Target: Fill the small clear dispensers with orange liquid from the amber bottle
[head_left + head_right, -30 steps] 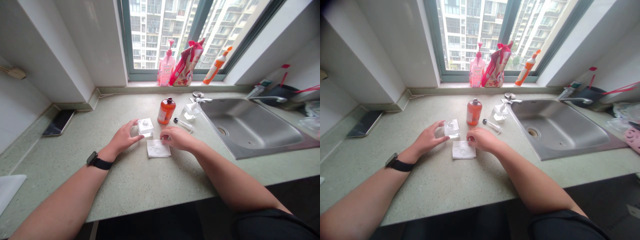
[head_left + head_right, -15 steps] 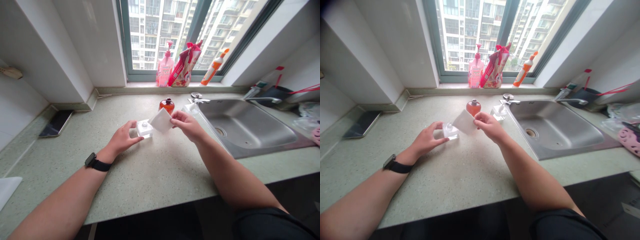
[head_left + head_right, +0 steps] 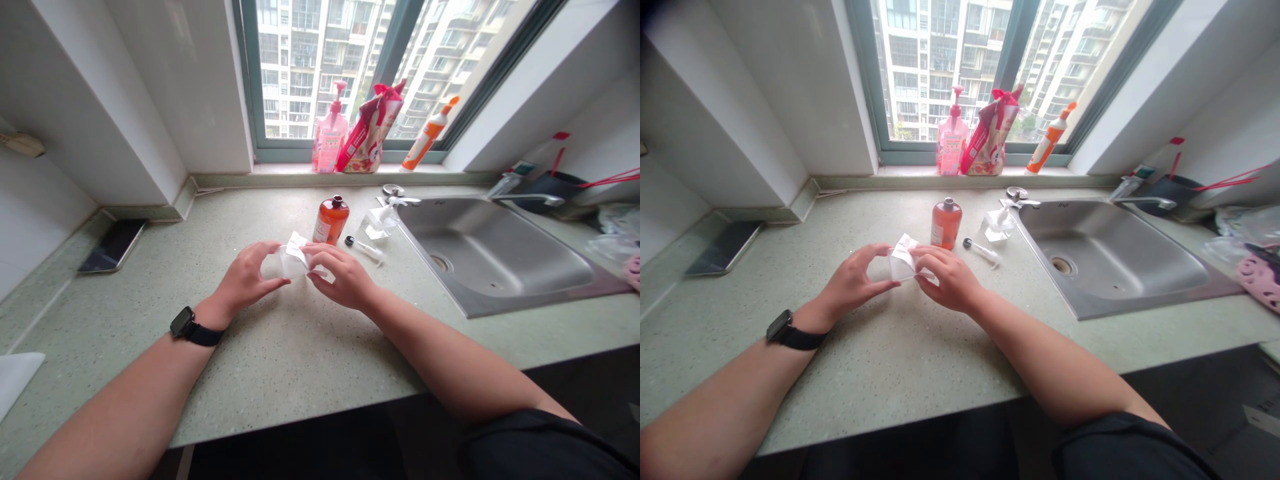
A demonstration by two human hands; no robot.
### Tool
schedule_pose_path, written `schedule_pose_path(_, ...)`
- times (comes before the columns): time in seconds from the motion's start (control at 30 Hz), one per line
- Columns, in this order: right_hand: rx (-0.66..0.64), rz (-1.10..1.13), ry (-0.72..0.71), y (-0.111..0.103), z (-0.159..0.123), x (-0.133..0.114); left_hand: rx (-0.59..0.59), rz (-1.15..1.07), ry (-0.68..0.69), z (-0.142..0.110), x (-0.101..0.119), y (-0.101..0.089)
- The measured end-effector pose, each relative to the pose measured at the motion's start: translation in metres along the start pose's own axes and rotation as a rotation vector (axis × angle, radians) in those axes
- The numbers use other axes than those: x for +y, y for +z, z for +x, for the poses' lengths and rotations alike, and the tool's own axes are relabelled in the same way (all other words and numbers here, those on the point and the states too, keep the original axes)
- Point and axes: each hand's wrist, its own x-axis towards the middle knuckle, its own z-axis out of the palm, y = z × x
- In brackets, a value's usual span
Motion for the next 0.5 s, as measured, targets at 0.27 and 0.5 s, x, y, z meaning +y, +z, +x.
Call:
schedule_pose_path(0.27,0.029,0.035,-0.075,-0.0005,-0.0024,0.0085,0.014,0.012,0.063,-0.0009,-0.003,0.0004)
schedule_pose_path(0.5,-0.024,0.021,-0.087,-0.0043,-0.0008,0.0078,-0.006,0.049,0.098,-0.0012,-0.0036,0.0004)
